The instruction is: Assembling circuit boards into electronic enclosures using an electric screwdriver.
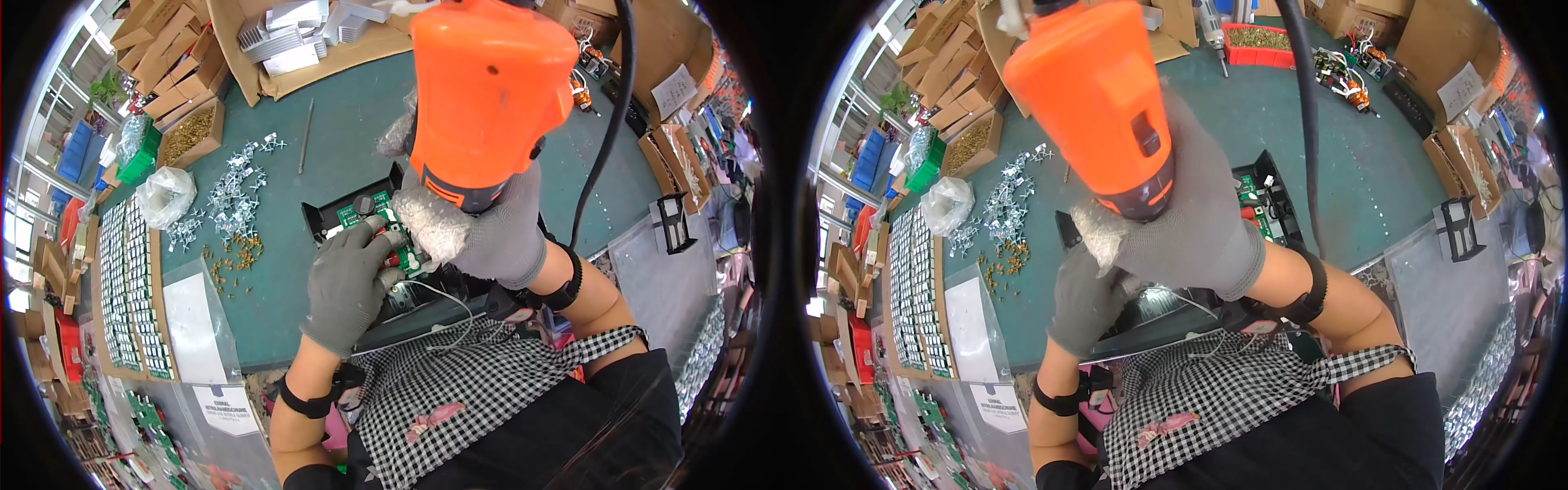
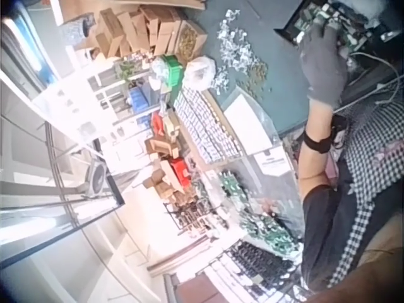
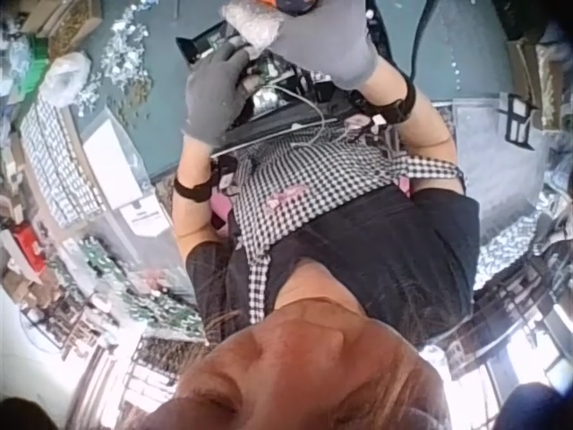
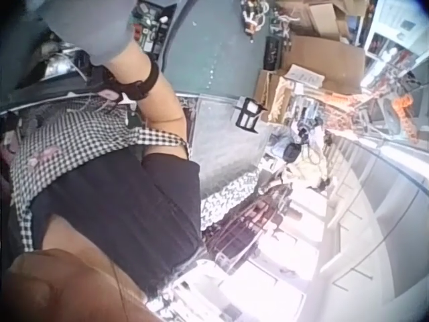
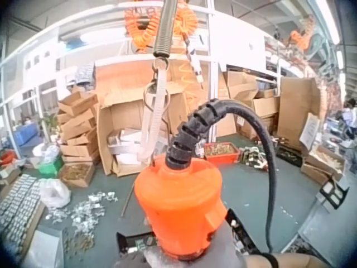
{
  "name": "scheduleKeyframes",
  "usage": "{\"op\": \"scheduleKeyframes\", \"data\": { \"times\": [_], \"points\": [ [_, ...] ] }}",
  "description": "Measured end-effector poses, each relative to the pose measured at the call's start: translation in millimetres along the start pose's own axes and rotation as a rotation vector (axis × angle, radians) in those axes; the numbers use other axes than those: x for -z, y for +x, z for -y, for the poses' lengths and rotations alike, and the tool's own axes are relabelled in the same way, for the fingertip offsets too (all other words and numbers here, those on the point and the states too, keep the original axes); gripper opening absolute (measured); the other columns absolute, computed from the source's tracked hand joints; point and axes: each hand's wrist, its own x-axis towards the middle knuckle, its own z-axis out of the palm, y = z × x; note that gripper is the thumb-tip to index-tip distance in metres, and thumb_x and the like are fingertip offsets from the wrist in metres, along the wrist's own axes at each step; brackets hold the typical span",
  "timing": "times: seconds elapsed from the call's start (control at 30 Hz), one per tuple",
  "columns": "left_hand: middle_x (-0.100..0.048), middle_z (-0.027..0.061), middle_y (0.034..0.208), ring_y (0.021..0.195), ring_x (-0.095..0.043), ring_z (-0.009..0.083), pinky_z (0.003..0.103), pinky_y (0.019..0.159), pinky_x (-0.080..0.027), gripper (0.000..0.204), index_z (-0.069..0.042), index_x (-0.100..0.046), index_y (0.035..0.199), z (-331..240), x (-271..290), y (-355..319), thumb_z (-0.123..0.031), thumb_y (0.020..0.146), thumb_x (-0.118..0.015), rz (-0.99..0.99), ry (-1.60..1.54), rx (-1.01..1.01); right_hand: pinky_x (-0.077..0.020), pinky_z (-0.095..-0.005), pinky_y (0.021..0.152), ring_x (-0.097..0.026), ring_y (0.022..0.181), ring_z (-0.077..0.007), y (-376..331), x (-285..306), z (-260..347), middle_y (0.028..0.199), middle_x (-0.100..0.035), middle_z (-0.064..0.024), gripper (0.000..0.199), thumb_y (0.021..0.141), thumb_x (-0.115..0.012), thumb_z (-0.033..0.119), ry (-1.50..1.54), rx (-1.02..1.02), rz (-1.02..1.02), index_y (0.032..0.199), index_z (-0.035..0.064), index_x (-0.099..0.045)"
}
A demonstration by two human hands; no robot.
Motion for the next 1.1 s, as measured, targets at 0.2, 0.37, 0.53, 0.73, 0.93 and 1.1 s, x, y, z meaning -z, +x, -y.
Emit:
{"op": "scheduleKeyframes", "data": {
  "times": [0.2, 0.37, 0.53, 0.73, 0.93, 1.1],
  "points": [
    [-0.061, 0.0053, 0.122, 0.11, -0.059, 0.028, 0.042, 0.093, -0.047, 0.039, -0.016, -0.066, 0.112, 10, 13, 4, -0.023, 0.074, -0.074, 0.144, -0.07, -0.06, -0.0499, -0.0342, 0.087, -0.062, 0.098, -0.02, 1, -2, 11, 0.11, -0.06, -0.0097, 0.063, 0.066, -0.08, 0.01, 0.153, -0.149, -0.041, 0.121, 0.0031, -0.05],
    [-0.059, 0.0134, 0.111, 0.105, -0.057, 0.0362, 0.045, 0.098, -0.043, 0.047, -0.006, -0.063, 0.112, -14, -10, 7, -0.026, 0.072, -0.078, 0.086, 0.113, -0.072, -0.0477, -0.0335, 0.088, -0.06, 0.098, -0.0195, 2, 4, 9, 0.108, -0.058, -0.0088, 0.063, 0.065, -0.079, 0.009, 0.1, -0.078, 0.015, 0.121, 0.0028, -0.051],
    [-0.058, 0.0179, 0.116, 0.112, -0.053, 0.0383, 0.046, 0.106, -0.037, 0.055, -0.002, -0.058, 0.123, -13, -68, 3, -0.028, 0.077, -0.073, -0.118, 0.148, 0.075, -0.0469, -0.0331, 0.087, -0.058, 0.096, -0.0192, 3, 3, 7, 0.105, -0.057, -0.0071, 0.063, 0.064, -0.077, 0.008, 0.078, 0.035, 0.015, 0.121, 0.0029, -0.051],
    [-0.056, 0.0159, 0.13, 0.126, -0.049, 0.0347, 0.045, 0.107, -0.039, 0.048, -0.003, -0.057, 0.125, -9, -72, -2, -0.025, 0.084, -0.068, -0.118, 0.103, 0.082, -0.0485, -0.0377, 0.085, -0.062, 0.094, -0.0323, 3, 3, 13, 0.104, -0.058, -0.0157, 0.062, 0.061, -0.076, 0.009, -0.05, 0.02, -0.005, 0.117, 0.0041, -0.051],
    [-0.061, 0.014, 0.122, 0.117, -0.056, 0.0289, 0.04, 0.096, -0.047, 0.042, -0.005, -0.062, 0.117, -2, -84, -4, -0.027, 0.082, -0.071, -0.249, -0.186, 0.113, -0.0488, -0.0383, 0.084, -0.061, 0.094, -0.0354, 1, -10, -5, 0.104, -0.058, -0.0145, 0.059, 0.061, -0.075, 0.009, 0.249, 0.039, -0.039, 0.115, 0.0045, -0.052],
    [-0.06, 0.0123, 0.12, 0.115, -0.057, 0.0297, 0.043, 0.09, -0.05, 0.053, -0.005, -0.059, 0.119, 4, -87, -10, -0.027, 0.074, -0.078, -0.304, -0.001, 0.003, -0.0486, -0.0378, 0.084, -0.061, 0.095, -0.0356, -2, -9, 2, 0.105, -0.058, -0.0136, 0.058, 0.062, -0.074, 0.01, 0.264, 0.034, -0.019, 0.115, 0.0039, -0.052]
  ]
}}
